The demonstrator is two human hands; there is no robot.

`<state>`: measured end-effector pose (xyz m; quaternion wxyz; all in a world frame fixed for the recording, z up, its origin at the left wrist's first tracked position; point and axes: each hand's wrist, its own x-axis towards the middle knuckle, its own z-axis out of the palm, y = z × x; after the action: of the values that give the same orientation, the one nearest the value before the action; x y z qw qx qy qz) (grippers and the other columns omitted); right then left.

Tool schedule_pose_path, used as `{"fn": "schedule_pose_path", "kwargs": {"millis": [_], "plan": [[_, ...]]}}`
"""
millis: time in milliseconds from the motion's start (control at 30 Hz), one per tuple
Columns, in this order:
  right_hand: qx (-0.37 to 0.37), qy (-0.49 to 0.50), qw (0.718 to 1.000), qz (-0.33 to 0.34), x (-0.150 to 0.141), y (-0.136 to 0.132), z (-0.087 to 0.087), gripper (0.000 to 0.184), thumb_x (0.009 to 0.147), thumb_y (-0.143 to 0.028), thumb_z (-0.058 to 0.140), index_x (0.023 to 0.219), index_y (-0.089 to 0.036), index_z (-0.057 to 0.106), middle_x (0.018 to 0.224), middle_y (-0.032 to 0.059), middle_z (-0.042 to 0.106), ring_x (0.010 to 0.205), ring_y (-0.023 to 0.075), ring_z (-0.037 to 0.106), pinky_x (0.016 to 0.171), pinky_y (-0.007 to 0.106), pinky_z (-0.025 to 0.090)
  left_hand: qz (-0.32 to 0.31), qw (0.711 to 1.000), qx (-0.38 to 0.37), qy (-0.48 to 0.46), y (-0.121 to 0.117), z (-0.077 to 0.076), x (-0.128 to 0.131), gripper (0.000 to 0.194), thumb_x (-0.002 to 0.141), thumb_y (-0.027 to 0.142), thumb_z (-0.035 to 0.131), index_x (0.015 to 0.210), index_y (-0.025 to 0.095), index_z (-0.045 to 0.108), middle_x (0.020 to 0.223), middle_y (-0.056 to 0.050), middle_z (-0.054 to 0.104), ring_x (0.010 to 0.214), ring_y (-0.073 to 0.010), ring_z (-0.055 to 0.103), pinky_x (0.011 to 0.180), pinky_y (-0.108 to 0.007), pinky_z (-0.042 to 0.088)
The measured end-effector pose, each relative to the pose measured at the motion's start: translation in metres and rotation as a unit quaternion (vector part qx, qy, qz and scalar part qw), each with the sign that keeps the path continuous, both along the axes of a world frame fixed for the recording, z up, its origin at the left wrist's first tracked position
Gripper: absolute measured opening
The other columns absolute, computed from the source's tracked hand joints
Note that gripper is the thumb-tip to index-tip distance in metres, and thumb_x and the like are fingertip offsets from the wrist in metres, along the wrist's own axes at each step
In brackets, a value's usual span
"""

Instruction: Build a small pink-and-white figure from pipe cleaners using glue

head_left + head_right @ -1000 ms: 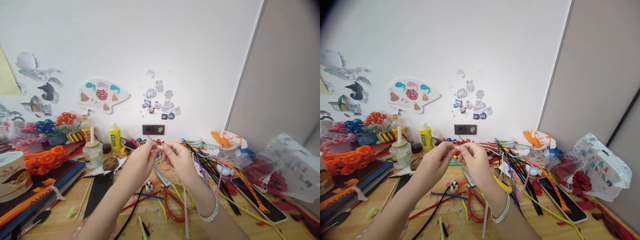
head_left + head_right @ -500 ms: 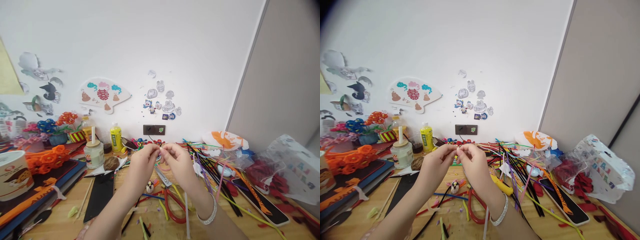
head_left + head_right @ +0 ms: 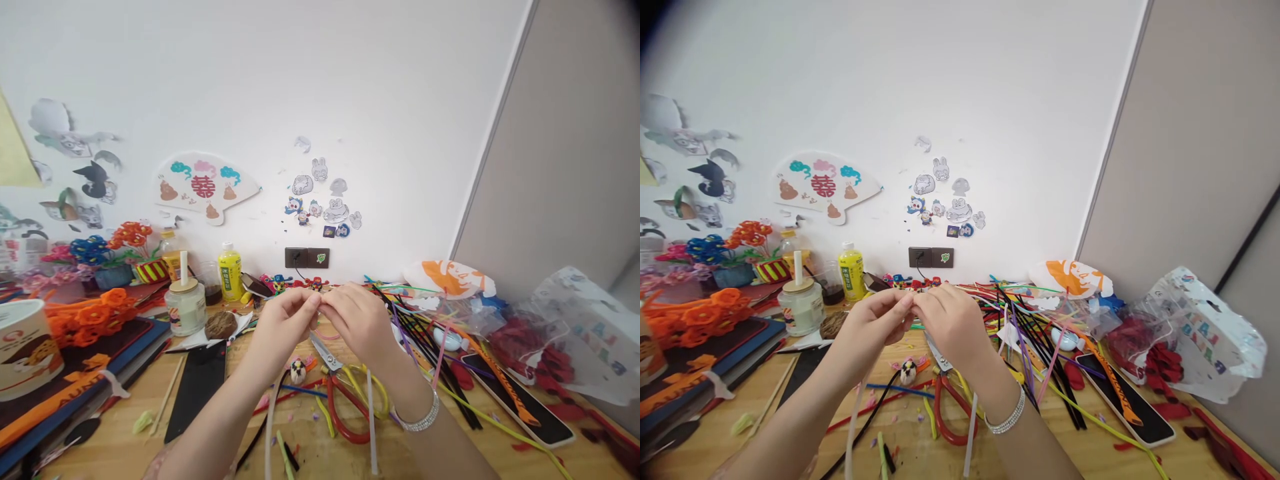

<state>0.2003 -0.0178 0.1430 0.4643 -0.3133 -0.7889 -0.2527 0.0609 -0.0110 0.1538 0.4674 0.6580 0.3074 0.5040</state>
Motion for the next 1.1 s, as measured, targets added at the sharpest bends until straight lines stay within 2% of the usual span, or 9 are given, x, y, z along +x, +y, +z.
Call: {"fn": "schedule_pose_path", "kwargs": {"millis": [100,167,267,333,467,633,800,933,1100], "plan": [[-0.013,0.033,0.999,0.015,0.000,0.000,0.000,0.009,0.086,-0.018,0.048,0.083,-0.016,0.056,0.078,0.0048,0.063,0.075,0.0156,0.054,0.069,0.029,0.044,-0.010,0.999,-0.029,-0.036,0.000,0.000,0.000,0.027,0.072,0.039,0.057,0.067,0.013,0.056,0.049,0.007,0.040,0.039,-0.0032,0.029,0.037,-0.015,0.021],[-0.009,0.046,0.999,0.011,0.000,0.000,-0.001,0.009,0.085,-0.018,0.048,0.083,-0.017,0.057,0.078,0.0046,0.063,0.076,0.0159,0.054,0.069,0.029,0.044,0.004,1.000,-0.012,-0.026,-0.001,0.001,0.000,0.025,0.073,0.037,0.057,0.067,0.013,0.057,0.052,0.005,0.047,0.040,-0.0037,0.035,0.038,-0.016,0.029],[0.009,0.038,0.999,-0.003,-0.001,-0.001,-0.002,0.011,0.085,-0.016,0.048,0.083,-0.017,0.058,0.077,0.0054,0.062,0.076,0.0165,0.054,0.067,0.029,0.044,0.017,1.000,0.005,-0.015,-0.003,0.003,0.000,0.023,0.071,0.036,0.059,0.066,0.014,0.060,0.061,0.000,0.058,0.052,-0.0093,0.052,0.052,-0.021,0.045],[0.014,0.044,0.999,-0.005,-0.002,-0.001,-0.002,0.011,0.085,-0.017,0.049,0.083,-0.017,0.059,0.078,0.0059,0.062,0.077,0.0167,0.053,0.067,0.029,0.045,0.017,1.000,-0.009,-0.024,-0.004,0.005,0.000,0.022,0.068,0.035,0.062,0.066,0.014,0.061,0.063,-0.001,0.061,0.061,-0.0125,0.057,0.060,-0.024,0.048],[0.007,0.075,0.997,0.011,-0.005,0.001,-0.004,0.010,0.085,-0.018,0.049,0.083,-0.016,0.059,0.080,0.0057,0.062,0.077,0.0161,0.052,0.069,0.029,0.045,0.038,0.999,-0.020,-0.022,-0.007,0.009,-0.001,0.022,0.066,0.037,0.062,0.064,0.015,0.059,0.058,0.002,0.059,0.057,-0.0113,0.055,0.059,-0.023,0.047],[-0.008,0.096,0.995,0.011,-0.010,0.002,-0.007,0.011,0.085,-0.018,0.048,0.082,-0.016,0.059,0.079,0.0058,0.061,0.077,0.0165,0.051,0.069,0.029,0.044,0.060,0.997,0.028,0.024,-0.005,0.008,-0.002,0.023,0.070,0.038,0.057,0.066,0.015,0.058,0.061,0.001,0.059,0.059,-0.0126,0.055,0.059,-0.023,0.047],[-0.035,0.152,0.988,0.010,-0.016,0.001,-0.010,0.012,0.086,-0.019,0.047,0.079,-0.017,0.057,0.078,0.0056,0.060,0.077,0.0162,0.053,0.071,0.030,0.045,0.088,0.994,0.055,0.025,0.000,0.002,-0.002,0.021,0.073,0.036,0.055,0.068,0.016,0.056,0.065,0.001,0.058,0.063,-0.0122,0.054,0.060,-0.022,0.047],[-0.049,0.182,0.982,0.002,-0.018,0.001,-0.012,0.011,0.085,-0.020,0.047,0.080,-0.017,0.057,0.079,0.0051,0.061,0.077,0.0164,0.054,0.071,0.030,0.045,0.070,0.997,0.040,0.015,0.002,0.000,-0.002,0.023,0.073,0.039,0.056,0.072,0.016,0.057,0.070,0.000,0.060,0.067,-0.0140,0.057,0.064,-0.026,0.049],[-0.054,0.201,0.978,0.021,-0.019,0.001,-0.013,0.011,0.085,-0.018,0.048,0.083,-0.017,0.058,0.079,0.0051,0.063,0.077,0.0161,0.055,0.072,0.030,0.045,0.052,0.999,0.014,-0.004,-0.001,0.004,-0.003,0.024,0.070,0.039,0.060,0.072,0.015,0.059,0.070,-0.001,0.061,0.068,-0.0136,0.058,0.063,-0.025,0.050]]}}
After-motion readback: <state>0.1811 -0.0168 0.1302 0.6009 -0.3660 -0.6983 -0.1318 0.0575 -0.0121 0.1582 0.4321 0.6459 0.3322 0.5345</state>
